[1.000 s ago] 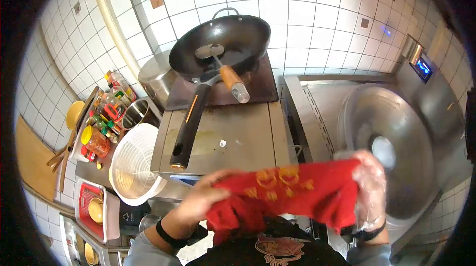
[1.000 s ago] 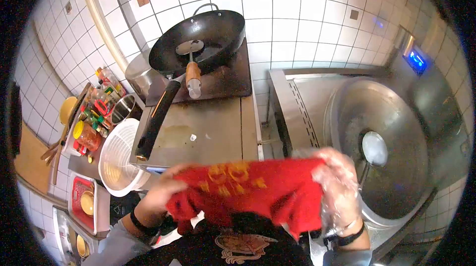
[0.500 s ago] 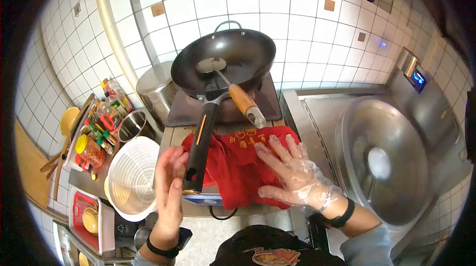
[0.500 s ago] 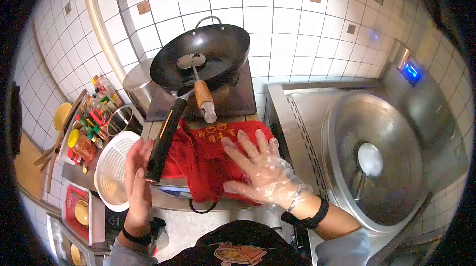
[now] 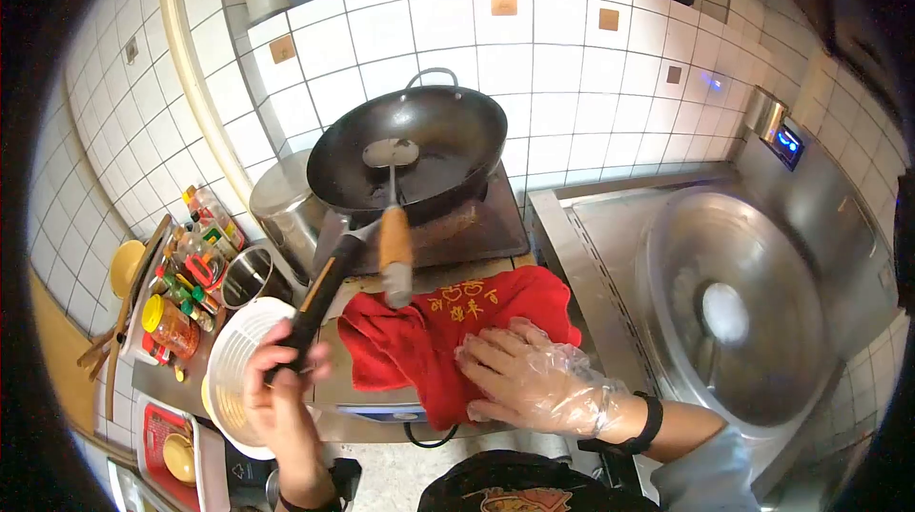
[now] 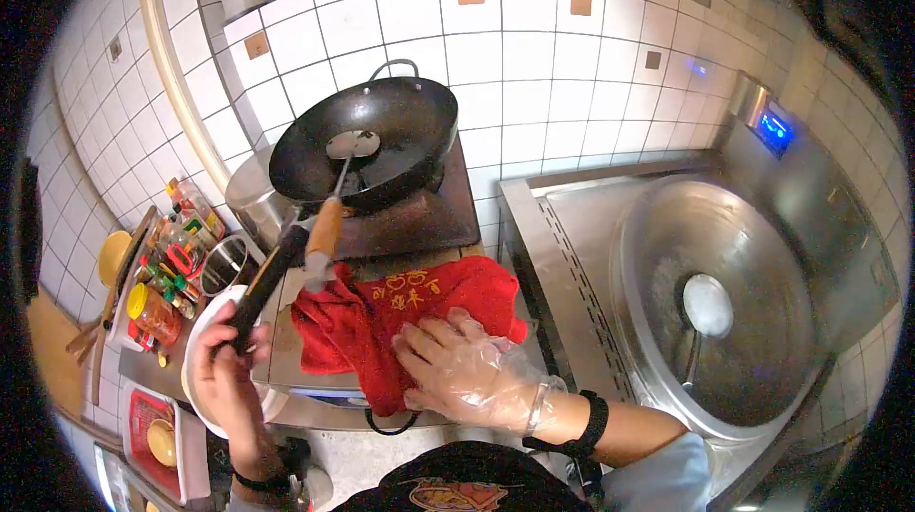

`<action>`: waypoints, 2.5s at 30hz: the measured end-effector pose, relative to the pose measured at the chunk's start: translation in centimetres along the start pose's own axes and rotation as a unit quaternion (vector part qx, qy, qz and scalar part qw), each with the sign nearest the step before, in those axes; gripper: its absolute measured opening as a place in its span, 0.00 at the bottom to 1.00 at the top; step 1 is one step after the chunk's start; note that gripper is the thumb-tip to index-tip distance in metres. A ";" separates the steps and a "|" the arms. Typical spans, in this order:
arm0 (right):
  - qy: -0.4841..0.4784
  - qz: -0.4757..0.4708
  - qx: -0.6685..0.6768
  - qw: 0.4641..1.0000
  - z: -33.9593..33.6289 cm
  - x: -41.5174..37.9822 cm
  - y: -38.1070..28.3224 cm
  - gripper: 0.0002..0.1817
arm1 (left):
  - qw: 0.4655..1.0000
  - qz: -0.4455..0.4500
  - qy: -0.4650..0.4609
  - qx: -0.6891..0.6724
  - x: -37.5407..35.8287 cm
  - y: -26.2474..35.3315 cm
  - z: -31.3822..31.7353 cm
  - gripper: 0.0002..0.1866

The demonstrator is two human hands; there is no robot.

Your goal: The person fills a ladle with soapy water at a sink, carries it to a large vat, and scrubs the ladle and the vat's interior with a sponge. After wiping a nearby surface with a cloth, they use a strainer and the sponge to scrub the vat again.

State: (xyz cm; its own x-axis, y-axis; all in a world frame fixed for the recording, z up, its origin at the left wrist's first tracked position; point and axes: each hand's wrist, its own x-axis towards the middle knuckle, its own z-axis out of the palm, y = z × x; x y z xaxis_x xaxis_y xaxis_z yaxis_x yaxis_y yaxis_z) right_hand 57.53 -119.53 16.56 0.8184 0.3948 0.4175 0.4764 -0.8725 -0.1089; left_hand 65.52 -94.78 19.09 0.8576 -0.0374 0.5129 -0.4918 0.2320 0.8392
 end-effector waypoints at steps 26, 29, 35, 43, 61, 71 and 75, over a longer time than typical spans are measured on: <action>0.104 0.752 -0.289 0.583 -6.6 -32.6 -8.6 0.09 | 0.622 -0.179 -0.758 0.078 -5.4 -2.1 8.3 0.07; -0.058 0.844 -0.189 0.498 -4.6 -36.5 -13.3 0.14 | 0.565 -0.188 -0.798 0.094 -6.0 -2.0 10.5 0.08; 0.008 0.910 -0.150 0.387 0.0 -39.5 -19.5 0.13 | 0.478 -0.213 -0.849 0.074 -7.8 -3.3 13.9 0.10; 0.059 0.881 -0.160 0.441 1.3 -42.6 -18.8 0.13 | 0.461 -0.174 -0.864 0.108 -10.8 -4.7 19.2 0.07; 0.250 0.722 0.052 0.643 -0.4 -40.4 -12.7 0.13 | 0.367 0.309 -0.826 0.298 -30.1 -18.2 40.5 0.12; 0.244 0.754 0.073 0.606 -1.0 -41.9 -12.5 0.15 | 0.315 0.337 -0.867 0.187 -31.3 -16.2 39.6 0.16; 0.251 0.731 0.094 0.627 -0.2 -40.5 -12.3 0.16 | 0.301 0.400 -0.845 0.186 -32.3 -18.1 39.6 0.14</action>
State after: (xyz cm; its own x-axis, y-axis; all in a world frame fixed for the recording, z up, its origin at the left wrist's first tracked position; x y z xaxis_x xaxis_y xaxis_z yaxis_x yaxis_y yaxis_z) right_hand 18.47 -124.89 1.15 0.2429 -0.9697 -0.0264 -0.5975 -0.1282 -0.7916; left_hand 40.76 -136.25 -5.48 -0.7049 -0.6294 -0.3271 -0.6926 0.7104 0.1254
